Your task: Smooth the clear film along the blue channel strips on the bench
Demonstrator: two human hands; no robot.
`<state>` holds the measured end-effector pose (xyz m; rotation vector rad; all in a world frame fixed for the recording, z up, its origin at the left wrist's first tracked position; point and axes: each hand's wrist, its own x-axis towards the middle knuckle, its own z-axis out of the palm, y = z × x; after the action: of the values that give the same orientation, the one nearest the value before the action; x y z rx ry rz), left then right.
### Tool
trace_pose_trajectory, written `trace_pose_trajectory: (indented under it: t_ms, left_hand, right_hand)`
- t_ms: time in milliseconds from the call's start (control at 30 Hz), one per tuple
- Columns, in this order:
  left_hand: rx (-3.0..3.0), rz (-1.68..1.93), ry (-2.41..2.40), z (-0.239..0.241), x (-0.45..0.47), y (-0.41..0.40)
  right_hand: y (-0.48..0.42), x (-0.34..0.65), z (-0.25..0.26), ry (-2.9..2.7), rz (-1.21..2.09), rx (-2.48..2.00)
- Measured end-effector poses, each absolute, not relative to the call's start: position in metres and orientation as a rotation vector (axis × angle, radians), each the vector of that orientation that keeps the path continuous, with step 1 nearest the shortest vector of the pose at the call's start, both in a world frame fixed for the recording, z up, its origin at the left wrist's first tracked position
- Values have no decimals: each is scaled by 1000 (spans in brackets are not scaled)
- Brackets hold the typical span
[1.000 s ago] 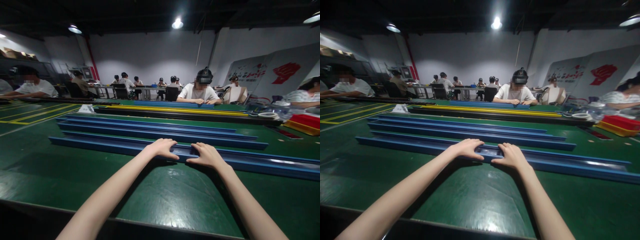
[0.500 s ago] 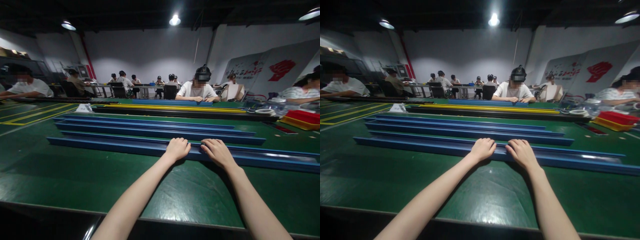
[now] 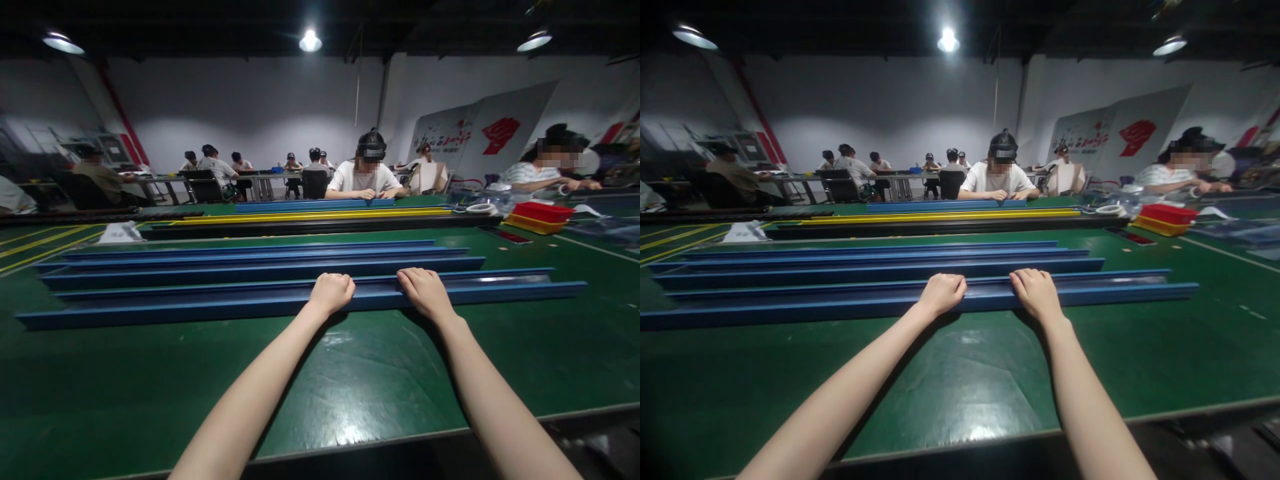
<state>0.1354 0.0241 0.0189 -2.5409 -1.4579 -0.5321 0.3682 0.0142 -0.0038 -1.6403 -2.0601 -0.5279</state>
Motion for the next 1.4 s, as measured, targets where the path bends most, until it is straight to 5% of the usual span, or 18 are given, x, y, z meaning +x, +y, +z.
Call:
trace_pose_trajectory:
  t_ms: [900, 1400]
  left_hand:
    - [-2538, -576, -1445, 13, 42, 38]
    - [-2470, -496, -1467, 25, 80, 32]
  right_hand:
    - [12, 366, -8, -1939, -453, -1749]
    - [12, 353, -6, -2008, -639, -1899]
